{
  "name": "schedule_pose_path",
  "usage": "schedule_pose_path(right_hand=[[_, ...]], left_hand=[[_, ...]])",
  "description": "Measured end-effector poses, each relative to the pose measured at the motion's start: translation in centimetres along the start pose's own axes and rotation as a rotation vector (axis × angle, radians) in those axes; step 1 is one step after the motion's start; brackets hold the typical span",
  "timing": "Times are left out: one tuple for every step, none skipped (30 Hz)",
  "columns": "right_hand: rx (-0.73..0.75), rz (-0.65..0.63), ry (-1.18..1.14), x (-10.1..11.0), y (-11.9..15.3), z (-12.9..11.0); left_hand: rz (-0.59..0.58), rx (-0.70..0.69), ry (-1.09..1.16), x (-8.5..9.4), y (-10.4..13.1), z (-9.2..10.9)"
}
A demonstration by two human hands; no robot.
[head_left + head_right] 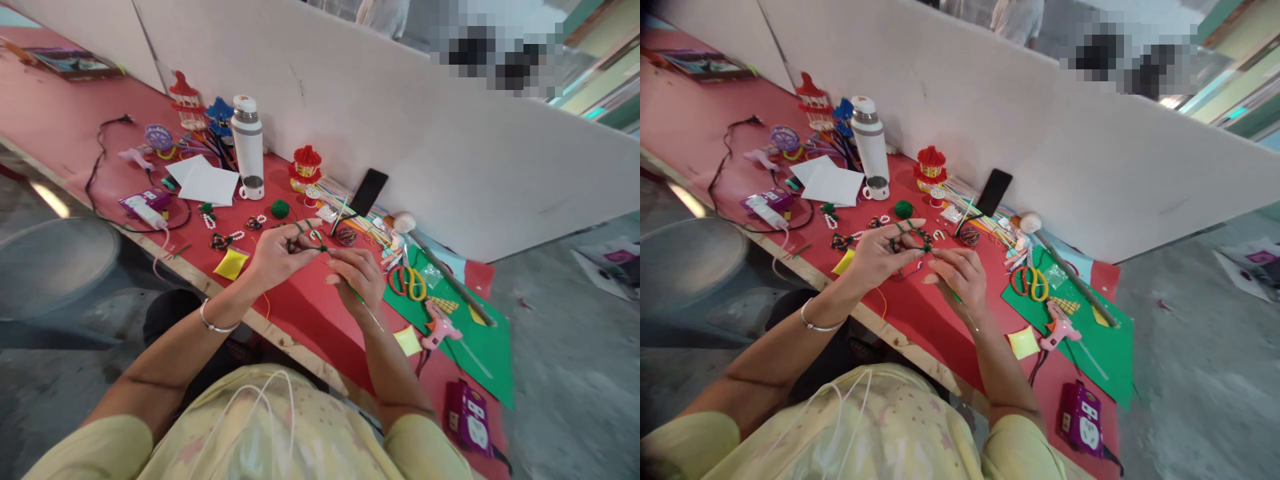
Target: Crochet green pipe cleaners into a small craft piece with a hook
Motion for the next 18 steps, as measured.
schedule_pose_path(right_hand=[[0.018,0.008,0.025,-0.1,0.1,-0.1],[0.031,0.017,0.044,-0.1,0.2,-0.2],[0.04,0.025,0.054,-0.2,0.3,-0.2],[0.045,0.031,0.056,-0.2,0.3,-0.2],[0.046,0.039,0.053,-0.2,0.4,-0.2],[0.047,0.051,0.046,-0.2,0.4,-0.2],[0.046,0.066,0.036,-0.2,0.4,-0.2],[0.045,0.081,0.025,-0.2,0.4,-0.2],[0.042,0.093,0.016,-0.2,0.4,-0.2],[0.042,0.101,0.012,-0.2,0.3,-0.2],[0.045,0.102,0.011,-0.2,0.3,-0.2],[0.048,0.1,0.011,-0.3,0.3,-0.3],[0.052,0.098,0.012,-0.3,0.3,-0.3],[0.056,0.094,0.012,-0.3,0.3,-0.3],[0.057,0.091,0.015,-0.4,0.4,-0.3],[0.057,0.09,0.019,-0.4,0.4,-0.3],[0.056,0.088,0.027,-0.3,0.5,-0.2],[0.057,0.088,0.037,-0.3,0.5,-0.2]], left_hand=[[0.001,-0.009,0.009,-0.1,0.0,-0.1],[-0.001,-0.011,0.022,-0.2,0.1,-0.1],[-0.003,-0.01,0.036,-0.3,0.1,-0.2],[-0.006,-0.003,0.051,-0.4,0.2,-0.3],[-0.006,0.005,0.067,-0.4,0.2,-0.3],[-0.004,0.013,0.084,-0.5,0.2,-0.3],[-0.003,0.025,0.105,-0.5,0.2,-0.4],[-0.006,0.044,0.132,-0.6,0.1,-0.5],[-0.015,0.07,0.164,-0.6,0.1,-0.7],[-0.031,0.1,0.201,-0.7,0.0,-0.9],[-0.049,0.13,0.237,-0.9,0.0,-1.1],[-0.066,0.153,0.265,-1.0,0.0,-1.3],[-0.077,0.163,0.278,-1.0,0.1,-1.4],[-0.078,0.157,0.274,-1.1,0.1,-1.4],[-0.069,0.139,0.254,-1.0,0.2,-1.2],[-0.054,0.114,0.224,-1.0,0.3,-1.0],[-0.036,0.09,0.193,-0.9,0.4,-0.7],[-0.022,0.072,0.166,-0.9,0.5,-0.5]])
Point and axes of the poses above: each hand's wrist, its own y-axis away from the middle knuckle, its own x-axis out of the back of the hand, z = x × y, the point moved 5 cm from there along -y, towards the middle knuckle, and after that the axes turned 8 degrees about x, right-handed, at the moved point
